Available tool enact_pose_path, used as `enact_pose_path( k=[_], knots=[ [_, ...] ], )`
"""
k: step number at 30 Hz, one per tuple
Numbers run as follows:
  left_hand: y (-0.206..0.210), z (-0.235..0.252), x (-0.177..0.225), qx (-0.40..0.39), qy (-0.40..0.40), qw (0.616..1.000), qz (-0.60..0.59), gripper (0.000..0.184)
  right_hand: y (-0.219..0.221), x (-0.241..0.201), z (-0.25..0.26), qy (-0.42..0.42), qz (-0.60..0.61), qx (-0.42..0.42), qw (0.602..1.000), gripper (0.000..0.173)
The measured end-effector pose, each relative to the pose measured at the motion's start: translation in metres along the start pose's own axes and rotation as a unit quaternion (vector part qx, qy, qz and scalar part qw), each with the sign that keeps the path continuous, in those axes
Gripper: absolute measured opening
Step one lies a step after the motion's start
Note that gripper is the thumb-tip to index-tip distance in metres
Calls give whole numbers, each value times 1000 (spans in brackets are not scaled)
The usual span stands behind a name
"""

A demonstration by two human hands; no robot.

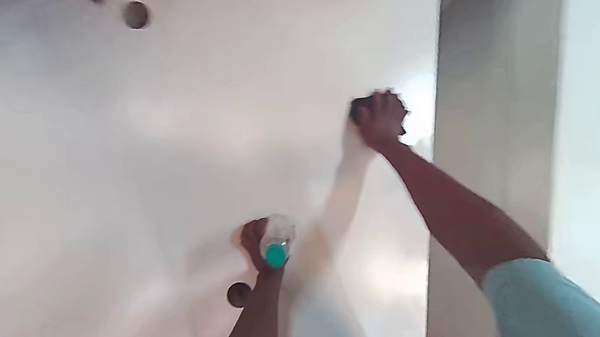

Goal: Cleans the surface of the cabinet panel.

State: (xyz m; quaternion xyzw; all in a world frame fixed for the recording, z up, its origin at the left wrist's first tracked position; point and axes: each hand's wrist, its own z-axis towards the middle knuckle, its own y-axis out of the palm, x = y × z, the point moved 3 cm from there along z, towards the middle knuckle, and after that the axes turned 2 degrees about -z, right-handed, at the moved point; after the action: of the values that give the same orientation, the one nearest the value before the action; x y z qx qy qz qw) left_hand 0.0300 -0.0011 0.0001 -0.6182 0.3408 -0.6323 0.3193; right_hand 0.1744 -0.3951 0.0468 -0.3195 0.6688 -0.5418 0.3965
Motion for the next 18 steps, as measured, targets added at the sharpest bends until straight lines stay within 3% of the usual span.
enact_pose_path(
  k=[2, 5, 8, 10, 11, 13, 15, 18],
  knots=[
    [-1, -1, -2, -1, -4, 1000, 22, 66, 22, -16, -36, -63, -16, 33, 997, 68],
    [-9, 4, 8, -1, -5, 1000, 9, 59, 41, -30, -182, -107, -22, 35, 993, 64],
    [-26, 11, 22, -6, 22, 1000, 17, 52, 40, -21, -350, -22, -19, -3, 1000, 71],
    [-16, 7, 16, 31, 45, 998, 34, 55, 41, -1, -408, 49, -23, -32, 998, 79],
    [-11, 6, 12, 42, 50, 997, 44, 58, 40, 10, -408, 64, -29, -32, 997, 82],
    [-23, 10, 22, 15, 40, 998, 44, 53, 32, 33, -357, 83, -52, -2, 995, 80],
    [-24, 7, 22, 12, 34, 998, 50, 46, 18, 70, -241, 125, -60, 24, 990, 72],
    [-21, 2, 21, 48, 52, 996, 44, 49, -21, 101, -37, 193, -29, -51, 980, 67]
  ],
)
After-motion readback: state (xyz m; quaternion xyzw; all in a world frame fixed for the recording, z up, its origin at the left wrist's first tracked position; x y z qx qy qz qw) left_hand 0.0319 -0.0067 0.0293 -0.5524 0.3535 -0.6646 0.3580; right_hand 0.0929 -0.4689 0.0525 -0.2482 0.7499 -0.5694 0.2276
